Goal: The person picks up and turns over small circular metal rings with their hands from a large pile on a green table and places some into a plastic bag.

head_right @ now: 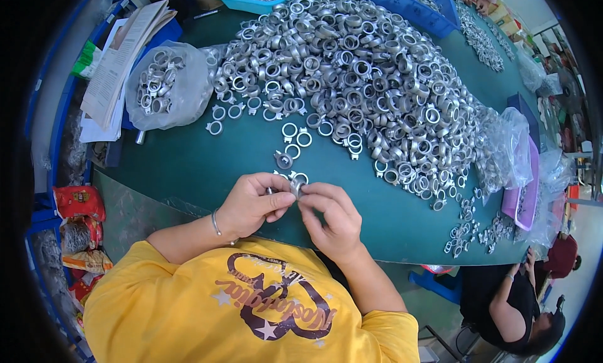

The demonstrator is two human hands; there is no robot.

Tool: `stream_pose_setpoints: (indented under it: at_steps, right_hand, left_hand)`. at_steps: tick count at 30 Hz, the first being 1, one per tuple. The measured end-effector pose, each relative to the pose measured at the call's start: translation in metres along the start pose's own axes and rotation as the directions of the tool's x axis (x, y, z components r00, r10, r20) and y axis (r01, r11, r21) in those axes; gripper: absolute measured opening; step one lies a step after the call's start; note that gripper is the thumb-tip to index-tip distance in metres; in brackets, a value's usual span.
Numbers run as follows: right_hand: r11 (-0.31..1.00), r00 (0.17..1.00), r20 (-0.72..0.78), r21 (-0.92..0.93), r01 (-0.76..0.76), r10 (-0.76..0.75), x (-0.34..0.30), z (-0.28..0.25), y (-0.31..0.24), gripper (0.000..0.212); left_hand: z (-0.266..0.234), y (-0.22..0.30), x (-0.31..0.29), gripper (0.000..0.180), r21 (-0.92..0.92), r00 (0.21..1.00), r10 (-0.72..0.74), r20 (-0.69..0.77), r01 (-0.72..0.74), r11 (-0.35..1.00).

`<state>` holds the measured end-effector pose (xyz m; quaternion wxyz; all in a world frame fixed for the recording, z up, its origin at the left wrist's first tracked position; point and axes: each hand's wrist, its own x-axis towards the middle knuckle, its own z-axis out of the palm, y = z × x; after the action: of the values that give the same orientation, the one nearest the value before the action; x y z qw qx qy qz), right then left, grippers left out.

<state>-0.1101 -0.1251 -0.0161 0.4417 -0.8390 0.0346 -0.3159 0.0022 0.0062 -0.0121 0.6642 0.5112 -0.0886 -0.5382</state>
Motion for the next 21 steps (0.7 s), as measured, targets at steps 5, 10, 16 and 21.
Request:
stream_pose_setpoints:
  at_steps: [5,10,16,21]
  right_hand:
    - [0.913,0.956,-0.018,0.304,-0.273,0.292,-0.011,0.001,0.007,0.018]
    - [0.374,0.734,0.317,0.700,-0.609,0.601,-0.006,-0.007,0.008,0.017]
    - [0.465,0.891,0.212,0.791,-0.398,0.401,-0.007,-0.003,0.008,0.028]
    - [0.760,0.969,0.068,0.608,-0.229,0.237,-0.003,-0.004,0.003,0.025]
  left_hand:
    - [0.001,0.001,-0.004,0.009,0.325,0.952,0.294,0.081,-0.304,0.896]
    - [-0.001,-0.003,-0.002,0.009,0.503,0.831,0.507,0.227,-0.546,0.670]
    - [0.002,-0.003,0.001,0.012,0.571,0.855,0.505,0.117,-0.474,0.671]
    - [-0.008,0.001,0.004,0.017,0.033,0.989,-0.115,0.093,0.112,0.993]
